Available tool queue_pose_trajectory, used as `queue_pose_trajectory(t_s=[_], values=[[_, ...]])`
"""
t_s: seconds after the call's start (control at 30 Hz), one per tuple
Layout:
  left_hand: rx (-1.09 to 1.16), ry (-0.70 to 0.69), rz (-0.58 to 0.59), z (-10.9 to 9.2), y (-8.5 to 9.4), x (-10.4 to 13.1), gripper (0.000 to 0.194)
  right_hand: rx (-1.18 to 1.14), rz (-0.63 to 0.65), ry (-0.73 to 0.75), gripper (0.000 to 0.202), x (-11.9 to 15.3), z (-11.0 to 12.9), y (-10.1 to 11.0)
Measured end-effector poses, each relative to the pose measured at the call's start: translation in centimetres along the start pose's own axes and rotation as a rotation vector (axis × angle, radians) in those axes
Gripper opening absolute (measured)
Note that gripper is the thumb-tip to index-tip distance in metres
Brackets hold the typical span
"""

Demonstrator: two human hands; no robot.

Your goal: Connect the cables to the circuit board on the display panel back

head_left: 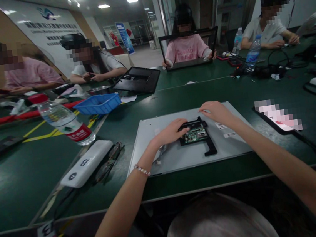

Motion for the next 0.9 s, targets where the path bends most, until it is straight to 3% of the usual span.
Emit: queue_pose_trajectory(t_s=[0.17,0.37,0.5,0.73,0.9], values=[[-0.001,-0.014,-0.064,0.1,-0.4,-0.1,0.041,-0.022,0.050,0.058,0.023,-0.1,2.2,-1.3],[-0.026,-0.029,-0.090,-0.1,-0.6,-0.2,0.035,-0.025,0.155,0.078,0.024,0.0,2.3,-2.3],[-0.037,-0.032,-0.078,-0.3,-0.4,-0.4,0.034,-0.078,0.150,0.068,0.023,0.0,2.3,-2.2],[-0.048,-0.022,-0.069,-0.4,-0.4,-0.4,0.035,-0.197,0.144,0.032,0.026,-0.1,2.2,-1.3],[-0.056,-0.008,-0.073,-0.2,-0.5,-0.2,0.038,-0.195,0.111,-0.088,0.030,0.1,0.7,1.0]])
Point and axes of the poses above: each hand's wrist, its own x-axis away from the middle knuckle, its own y-axis out of the back of the hand, z = x × y, the point moved 3 cm from there along -x, towards the middle knuckle, and after that the axes turned 7 degrees about -z, right-handed, at the moved point
